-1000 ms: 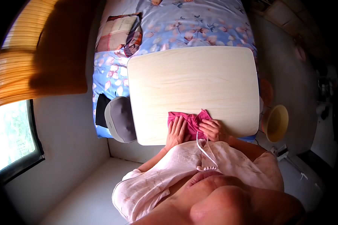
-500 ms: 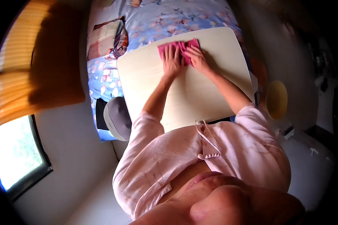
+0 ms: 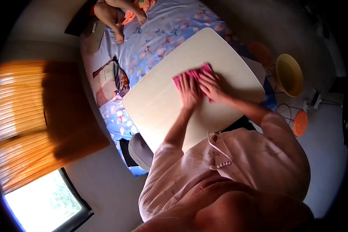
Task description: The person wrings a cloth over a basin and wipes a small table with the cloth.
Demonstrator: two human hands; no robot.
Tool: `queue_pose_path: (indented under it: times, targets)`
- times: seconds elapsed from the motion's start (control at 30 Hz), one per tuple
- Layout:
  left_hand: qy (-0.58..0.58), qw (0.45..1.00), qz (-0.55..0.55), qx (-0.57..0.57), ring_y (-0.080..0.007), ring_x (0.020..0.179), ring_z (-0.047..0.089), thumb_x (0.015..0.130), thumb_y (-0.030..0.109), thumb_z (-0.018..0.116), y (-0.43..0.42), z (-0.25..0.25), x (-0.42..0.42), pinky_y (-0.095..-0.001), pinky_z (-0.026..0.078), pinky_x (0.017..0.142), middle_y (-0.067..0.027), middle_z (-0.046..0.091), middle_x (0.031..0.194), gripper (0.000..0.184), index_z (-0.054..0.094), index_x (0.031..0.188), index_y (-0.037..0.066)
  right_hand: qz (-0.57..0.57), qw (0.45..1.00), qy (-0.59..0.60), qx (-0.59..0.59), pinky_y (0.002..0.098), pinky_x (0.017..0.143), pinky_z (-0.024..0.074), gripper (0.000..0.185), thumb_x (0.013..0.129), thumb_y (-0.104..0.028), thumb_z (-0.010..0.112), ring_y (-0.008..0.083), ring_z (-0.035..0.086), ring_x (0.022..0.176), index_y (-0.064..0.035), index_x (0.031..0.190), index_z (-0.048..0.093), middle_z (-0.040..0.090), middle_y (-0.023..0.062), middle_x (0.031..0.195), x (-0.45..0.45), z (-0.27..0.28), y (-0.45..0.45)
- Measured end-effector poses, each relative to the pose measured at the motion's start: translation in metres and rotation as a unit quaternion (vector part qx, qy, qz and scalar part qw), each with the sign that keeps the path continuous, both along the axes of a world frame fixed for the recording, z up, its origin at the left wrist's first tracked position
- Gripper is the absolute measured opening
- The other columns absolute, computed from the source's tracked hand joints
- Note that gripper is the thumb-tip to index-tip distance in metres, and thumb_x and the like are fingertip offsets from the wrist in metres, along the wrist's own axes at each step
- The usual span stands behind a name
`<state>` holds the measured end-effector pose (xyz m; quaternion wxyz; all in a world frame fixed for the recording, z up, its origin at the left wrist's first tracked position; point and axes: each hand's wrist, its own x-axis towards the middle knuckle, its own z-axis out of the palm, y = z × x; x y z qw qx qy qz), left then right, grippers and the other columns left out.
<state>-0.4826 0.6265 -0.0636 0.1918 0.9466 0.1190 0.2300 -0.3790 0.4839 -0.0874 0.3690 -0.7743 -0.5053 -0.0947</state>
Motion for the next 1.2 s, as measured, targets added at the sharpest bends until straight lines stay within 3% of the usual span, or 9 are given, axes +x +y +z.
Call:
queue_pose_path:
  times: [0.1, 0.23, 0.37, 0.47, 0.57, 0.77, 0.93, 1.1, 1.2]
  targets:
    - [0.017, 0.995, 0.091, 0.021, -0.0509, 0.150, 0.028, 0.099, 0.038, 0.054, 0.042, -0.009, 0.059, -0.0635, 0.018, 0.122, -0.0326, 0.033, 0.160, 0.063, 0.047, 0.150, 0.001, -0.057, 0.998, -0.007, 0.008, 0.0517, 0.114, 0.0345, 0.035, 0.098, -0.019, 0.062, 0.0338, 0.048, 0.141, -0.0091, 0.131, 0.069, 0.061, 0.0113, 0.144, 0.055, -0.014, 0.075]
    - [0.039, 0.995, 0.097, 0.007, -0.0484, 0.151, 0.029, 0.101, 0.041, 0.053, 0.037, -0.014, 0.053, -0.0623, 0.019, 0.122, -0.0297, 0.036, 0.161, 0.064, 0.047, 0.151, 0.001, -0.025, 1.000, 0.012, -0.002, 0.0518, 0.115, 0.0325, 0.036, 0.098, -0.021, 0.061, 0.0322, 0.046, 0.142, -0.0135, 0.132, 0.068, 0.059, 0.0091, 0.146, 0.068, -0.013, 0.071]
    - [0.027, 1.000, -0.001, 0.008, -0.0480, 0.149, 0.033, 0.099, 0.034, 0.061, -0.043, -0.005, -0.028, -0.0630, 0.021, 0.122, -0.0299, 0.039, 0.159, 0.064, 0.047, 0.149, -0.003, 0.049, 0.998, 0.012, -0.036, 0.0504, 0.115, 0.0355, 0.037, 0.095, -0.016, 0.065, 0.0343, 0.045, 0.144, -0.0083, 0.132, 0.068, 0.058, 0.0128, 0.147, -0.002, -0.009, -0.050]
    - [0.053, 0.991, -0.059, -0.106, -0.0464, 0.152, 0.029, 0.092, 0.026, 0.069, -0.118, 0.011, -0.108, -0.0614, 0.021, 0.123, -0.0274, 0.037, 0.161, 0.068, 0.047, 0.150, -0.001, 0.099, 0.989, -0.026, -0.108, 0.0518, 0.115, 0.0375, 0.035, 0.092, -0.018, 0.068, 0.0345, 0.050, 0.140, -0.0065, 0.125, 0.071, 0.059, 0.0138, 0.145, -0.063, 0.011, -0.151]
    - [0.113, 0.987, -0.074, -0.089, -0.0469, 0.152, 0.028, 0.089, 0.029, 0.072, -0.123, 0.019, -0.124, -0.0611, 0.023, 0.123, -0.0299, 0.033, 0.162, 0.075, 0.044, 0.152, -0.002, 0.116, 0.982, 0.018, -0.146, 0.0520, 0.115, 0.0374, 0.037, 0.092, -0.018, 0.067, 0.0342, 0.050, 0.140, -0.0093, 0.128, 0.071, 0.060, 0.0133, 0.144, -0.073, 0.032, -0.164]
    - [-0.020, 0.999, 0.038, 0.018, -0.0494, 0.148, 0.033, 0.093, 0.036, 0.065, -0.010, -0.005, 0.017, -0.0625, 0.024, 0.121, -0.0320, 0.038, 0.158, 0.070, 0.047, 0.149, -0.002, 0.005, 0.997, -0.031, -0.066, 0.0516, 0.114, 0.0361, 0.035, 0.097, -0.017, 0.061, 0.0344, 0.047, 0.141, -0.0135, 0.131, 0.069, 0.059, 0.0107, 0.146, 0.046, 0.008, -0.005]
    - [0.024, 0.996, 0.083, 0.036, -0.0482, 0.148, 0.033, 0.093, 0.042, 0.062, 0.060, -0.018, 0.100, -0.0618, 0.024, 0.120, -0.0291, 0.041, 0.157, 0.067, 0.051, 0.148, 0.005, -0.048, 0.997, -0.042, -0.035, 0.0493, 0.115, 0.0373, 0.035, 0.097, -0.017, 0.061, 0.0332, 0.047, 0.140, -0.0136, 0.131, 0.069, 0.058, 0.0109, 0.146, 0.123, -0.012, 0.073]
    - [-0.042, 0.998, -0.043, 0.004, -0.0487, 0.147, 0.034, 0.093, 0.034, 0.067, -0.029, -0.012, 0.043, -0.0639, 0.024, 0.119, -0.0282, 0.041, 0.156, 0.063, 0.052, 0.146, 0.003, -0.011, 0.998, 0.061, 0.027, 0.0442, 0.116, 0.0391, 0.031, 0.101, -0.005, 0.057, 0.0370, 0.049, 0.140, -0.0034, 0.130, 0.069, 0.059, 0.0159, 0.146, 0.063, -0.012, -0.050]
    - [0.010, 0.994, -0.111, -0.022, -0.0468, 0.149, 0.034, 0.089, 0.030, 0.071, -0.125, -0.011, -0.037, -0.0605, 0.026, 0.122, -0.0280, 0.040, 0.158, 0.065, 0.054, 0.145, 0.003, -0.024, 0.996, 0.037, -0.079, 0.0489, 0.114, 0.0410, 0.028, 0.097, -0.005, 0.058, 0.0397, 0.052, 0.137, -0.0002, 0.122, 0.071, 0.061, 0.0182, 0.143, -0.009, 0.035, -0.162]
